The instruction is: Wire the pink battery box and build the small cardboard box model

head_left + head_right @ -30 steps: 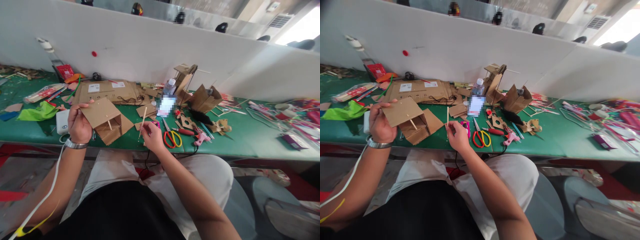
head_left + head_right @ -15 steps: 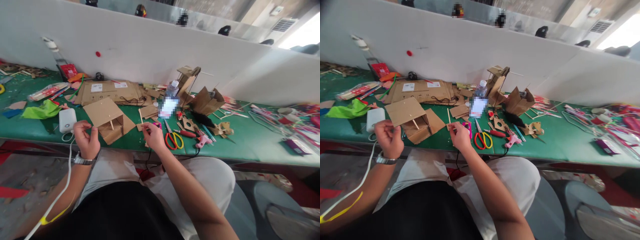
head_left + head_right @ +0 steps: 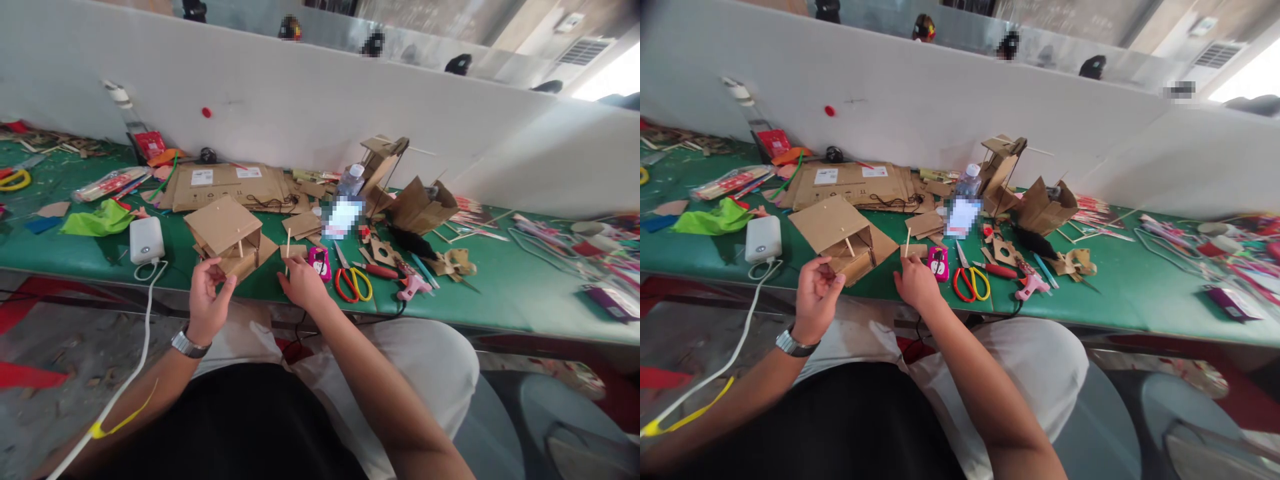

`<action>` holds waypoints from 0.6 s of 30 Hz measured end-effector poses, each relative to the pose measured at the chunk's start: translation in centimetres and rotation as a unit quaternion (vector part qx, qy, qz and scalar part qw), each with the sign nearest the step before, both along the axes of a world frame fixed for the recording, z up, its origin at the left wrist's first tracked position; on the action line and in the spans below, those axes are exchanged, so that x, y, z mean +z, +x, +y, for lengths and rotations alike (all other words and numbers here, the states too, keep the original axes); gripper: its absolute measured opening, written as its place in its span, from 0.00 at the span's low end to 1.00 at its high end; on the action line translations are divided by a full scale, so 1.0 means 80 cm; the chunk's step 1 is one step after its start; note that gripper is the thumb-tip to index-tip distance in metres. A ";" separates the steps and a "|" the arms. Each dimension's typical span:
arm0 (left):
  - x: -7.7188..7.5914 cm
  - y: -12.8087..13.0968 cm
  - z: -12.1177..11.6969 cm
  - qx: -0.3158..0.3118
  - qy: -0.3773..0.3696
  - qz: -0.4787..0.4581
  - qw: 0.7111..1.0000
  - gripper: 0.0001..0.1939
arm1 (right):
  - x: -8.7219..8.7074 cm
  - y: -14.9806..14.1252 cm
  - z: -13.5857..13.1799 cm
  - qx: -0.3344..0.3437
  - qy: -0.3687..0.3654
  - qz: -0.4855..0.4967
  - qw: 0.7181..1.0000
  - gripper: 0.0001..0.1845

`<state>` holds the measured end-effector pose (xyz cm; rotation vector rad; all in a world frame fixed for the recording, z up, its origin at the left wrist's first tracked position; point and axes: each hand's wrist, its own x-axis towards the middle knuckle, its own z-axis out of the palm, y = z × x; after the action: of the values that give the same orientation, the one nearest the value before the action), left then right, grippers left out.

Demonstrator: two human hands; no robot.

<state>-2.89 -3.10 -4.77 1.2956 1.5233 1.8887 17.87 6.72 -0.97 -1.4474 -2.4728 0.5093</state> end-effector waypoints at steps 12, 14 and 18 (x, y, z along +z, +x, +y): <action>0.004 -0.027 0.010 0.023 -0.006 0.060 0.998 0.16 | 0.005 0.000 -0.006 -0.020 -0.008 -0.060 0.998 0.26; 0.009 -0.036 0.008 0.055 0.018 0.060 0.997 0.14 | 0.005 0.000 -0.006 -0.025 -0.009 -0.062 0.998 0.26; 0.017 -0.053 0.011 0.114 0.100 0.026 0.988 0.10 | 0.003 -0.001 -0.004 -0.038 -0.010 -0.063 0.997 0.28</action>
<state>-7.16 -2.21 -3.37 1.3107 1.5997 2.2169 17.77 6.42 -0.75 -1.6222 -2.5024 0.4429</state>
